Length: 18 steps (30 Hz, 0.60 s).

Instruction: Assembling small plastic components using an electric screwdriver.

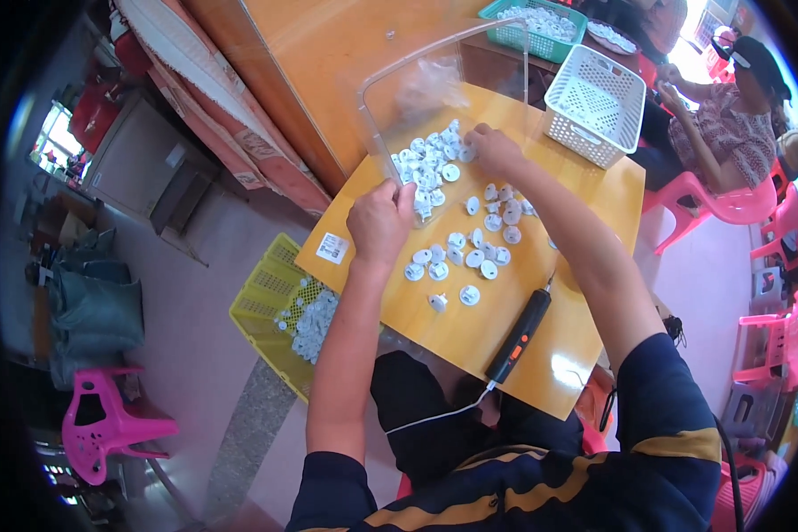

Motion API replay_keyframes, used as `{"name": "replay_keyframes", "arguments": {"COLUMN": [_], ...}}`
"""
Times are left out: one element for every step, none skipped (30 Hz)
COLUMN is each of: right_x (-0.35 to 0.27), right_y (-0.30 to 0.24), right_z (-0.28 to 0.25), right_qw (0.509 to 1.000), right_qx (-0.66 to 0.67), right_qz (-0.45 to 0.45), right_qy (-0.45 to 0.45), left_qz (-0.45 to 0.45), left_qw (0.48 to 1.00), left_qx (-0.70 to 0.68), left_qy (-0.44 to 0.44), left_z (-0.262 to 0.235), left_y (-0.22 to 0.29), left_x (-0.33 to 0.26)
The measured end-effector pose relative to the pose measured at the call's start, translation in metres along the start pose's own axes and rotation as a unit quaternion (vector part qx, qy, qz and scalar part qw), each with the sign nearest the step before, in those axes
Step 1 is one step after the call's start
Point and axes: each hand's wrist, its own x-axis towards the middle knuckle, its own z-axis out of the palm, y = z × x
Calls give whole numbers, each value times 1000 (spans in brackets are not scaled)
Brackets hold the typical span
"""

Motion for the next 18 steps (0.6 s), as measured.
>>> {"name": "replay_keyframes", "arguments": {"right_x": [-11, -24, -38, -53, -65, -76, -86, -95, -105, -116, -127, -136, -146, -154, -163, -173, -183, -195], "right_y": [-1, -3, -10, -21, -32, -36, -40, -45, -45, -44, -42, -47, -53, -61, -64, -66, -65, -65], "right_z": [-1, -1, -3, -6, -9, -13, -17, -21, -22, -24, -26, -31, -36, -41, -45, -50, -53, -56], "right_qw": [1000, 1000, 1000, 999, 999, 999, 998, 997, 997, 998, 997, 997, 993, 983, 983, 971, 956, 956], "right_qx": [-4, -7, -7, 5, 18, 18, 10, 2, 2, 37, 72, 72, 106, 142, 141, 183, 222, 218], "right_qz": [-14, -28, -26, -33, -40, -40, -39, -39, -37, -28, -20, -21, -17, -16, -17, -12, -6, -4], "right_qy": [1, 3, 3, -4, -12, -12, -41, -70, -70, -37, -5, -2, 56, 113, 115, 152, 190, 193], "left_qz": [2, 12, 20, 19, 9, 1, 0, -21, -39, -37, -60, -83, -82, -67, -50, -47, -9, 30], "left_qw": [1000, 1000, 1000, 1000, 1000, 999, 999, 1000, 998, 998, 994, 988, 989, 994, 997, 997, 998, 997], "left_qx": [-1, 3, 6, 9, 29, 46, 46, 4, -41, -42, -86, -127, -125, -86, -51, -52, -40, -30], "left_qy": [-1, 6, 13, 14, 5, -6, -6, -8, -11, -12, -6, 3, 6, -13, -35, -35, -50, -64], "left_z": [2, 4, 5, 3, 0, -3, -7, -13, -17, -20, -22, -25, -19, -9, 2, 10, 19, 29], "left_y": [0, 0, -1, -3, -5, -2, 0, 2, 4, 5, 5, 3, -6, -21, -28, -27, -22, -14], "left_x": [0, 2, 2, 2, 1, -1, -4, -7, -11, -19, -31, -45, -62, -83, -100, -113, -125, -131]}}
